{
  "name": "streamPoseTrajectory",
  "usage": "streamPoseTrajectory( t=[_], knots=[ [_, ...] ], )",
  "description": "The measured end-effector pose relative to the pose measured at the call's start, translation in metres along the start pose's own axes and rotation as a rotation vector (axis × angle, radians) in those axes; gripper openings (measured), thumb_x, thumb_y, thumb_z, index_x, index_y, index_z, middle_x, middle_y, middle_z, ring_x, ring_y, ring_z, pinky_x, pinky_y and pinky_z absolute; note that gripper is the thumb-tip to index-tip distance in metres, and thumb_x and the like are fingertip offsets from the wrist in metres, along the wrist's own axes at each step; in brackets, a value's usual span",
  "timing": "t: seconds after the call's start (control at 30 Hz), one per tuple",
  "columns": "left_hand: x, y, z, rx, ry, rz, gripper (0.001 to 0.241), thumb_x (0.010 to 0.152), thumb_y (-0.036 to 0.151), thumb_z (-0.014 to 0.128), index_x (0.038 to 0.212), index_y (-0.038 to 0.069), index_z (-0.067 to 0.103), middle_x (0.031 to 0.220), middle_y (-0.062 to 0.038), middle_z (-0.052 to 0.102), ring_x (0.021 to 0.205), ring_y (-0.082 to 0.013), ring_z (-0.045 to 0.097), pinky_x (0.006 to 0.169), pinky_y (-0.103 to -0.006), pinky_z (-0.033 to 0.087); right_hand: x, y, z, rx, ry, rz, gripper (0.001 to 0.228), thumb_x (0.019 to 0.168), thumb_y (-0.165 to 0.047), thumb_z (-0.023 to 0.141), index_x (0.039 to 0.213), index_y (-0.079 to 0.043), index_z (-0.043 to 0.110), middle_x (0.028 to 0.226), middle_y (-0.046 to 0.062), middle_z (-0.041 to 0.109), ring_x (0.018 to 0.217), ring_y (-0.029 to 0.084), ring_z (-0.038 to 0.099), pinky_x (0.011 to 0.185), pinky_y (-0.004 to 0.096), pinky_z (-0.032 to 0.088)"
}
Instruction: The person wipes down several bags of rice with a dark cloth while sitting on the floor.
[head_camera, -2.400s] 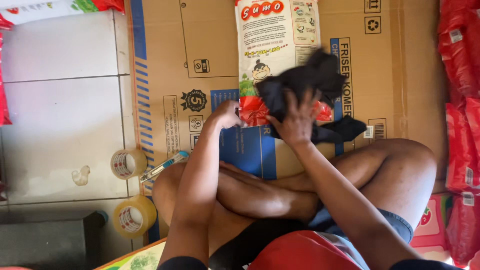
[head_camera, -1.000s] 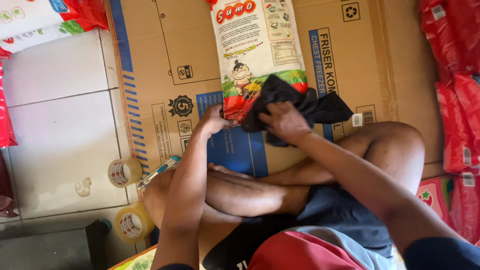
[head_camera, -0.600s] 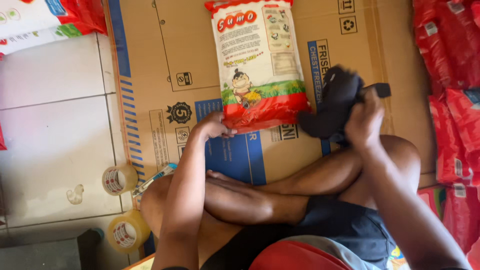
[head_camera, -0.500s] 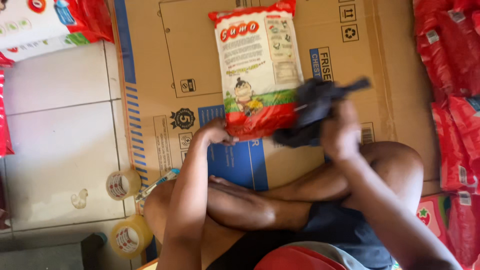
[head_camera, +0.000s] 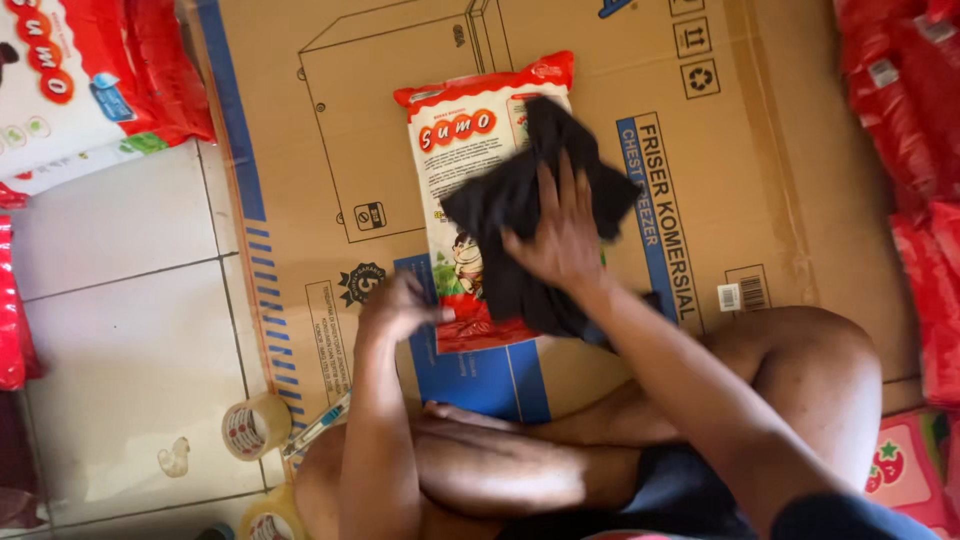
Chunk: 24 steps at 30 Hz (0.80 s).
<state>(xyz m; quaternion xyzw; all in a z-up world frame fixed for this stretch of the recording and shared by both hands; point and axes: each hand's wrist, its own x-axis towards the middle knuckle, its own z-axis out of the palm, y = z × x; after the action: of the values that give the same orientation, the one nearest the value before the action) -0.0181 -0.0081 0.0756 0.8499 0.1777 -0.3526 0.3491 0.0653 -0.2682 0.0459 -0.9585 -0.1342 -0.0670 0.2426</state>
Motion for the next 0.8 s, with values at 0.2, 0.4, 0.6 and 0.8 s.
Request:
streamPoseTrajectory(
  t=[0.2, 0.4, 0.6, 0.8],
  knots=[
    [0.020, 0.033, 0.025, -0.013, 0.694, 0.442, 0.074, 0.078, 0.052, 0.084, 0.129, 0.007, 0.057, 0.132, -0.014, 0.061, 0.122, -0.0336, 0.057, 0.102, -0.0476, 0.047, 0.131, 0.011, 0.009, 0.096, -0.067, 0.025, 0.093, 0.094, -0.065, 0.063, 0.160, -0.006, 0.035, 0.164, 0.030, 0.024, 0.150, 0.056, 0.018, 0.120, 0.068, 0.022],
    [0.017, 0.051, 0.052, -0.163, 0.703, 0.561, 0.067, 0.095, 0.046, 0.063, 0.144, 0.005, 0.041, 0.157, -0.023, 0.038, 0.147, -0.0420, 0.034, 0.116, -0.0543, 0.037, 0.144, 0.018, 0.015, 0.150, 0.036, -0.129, 0.057, 0.099, -0.036, 0.062, 0.143, -0.001, 0.054, 0.149, 0.027, 0.049, 0.139, 0.058, 0.034, 0.116, 0.064, 0.029],
    [0.024, 0.056, 0.049, -0.296, 0.809, 0.450, 0.060, 0.108, 0.052, 0.036, 0.145, 0.005, 0.041, 0.154, -0.028, 0.033, 0.149, -0.0516, 0.026, 0.117, -0.0683, 0.030, -0.023, 0.034, 0.028, 0.194, 0.077, -0.369, 0.052, 0.081, -0.019, 0.074, 0.129, 0.001, 0.066, 0.146, 0.030, 0.054, 0.140, 0.056, 0.043, 0.120, 0.058, 0.035],
    [0.052, 0.084, 0.060, -0.116, 0.966, 0.592, 0.056, 0.107, 0.047, 0.043, 0.145, 0.007, 0.046, 0.150, -0.026, 0.039, 0.144, -0.0500, 0.035, 0.116, -0.0656, 0.033, -0.147, 0.026, -0.003, 0.299, 0.099, 0.069, 0.047, 0.085, -0.015, 0.068, 0.132, -0.011, 0.061, 0.139, 0.016, 0.058, 0.129, 0.045, 0.057, 0.107, 0.055, 0.048]
  ],
)
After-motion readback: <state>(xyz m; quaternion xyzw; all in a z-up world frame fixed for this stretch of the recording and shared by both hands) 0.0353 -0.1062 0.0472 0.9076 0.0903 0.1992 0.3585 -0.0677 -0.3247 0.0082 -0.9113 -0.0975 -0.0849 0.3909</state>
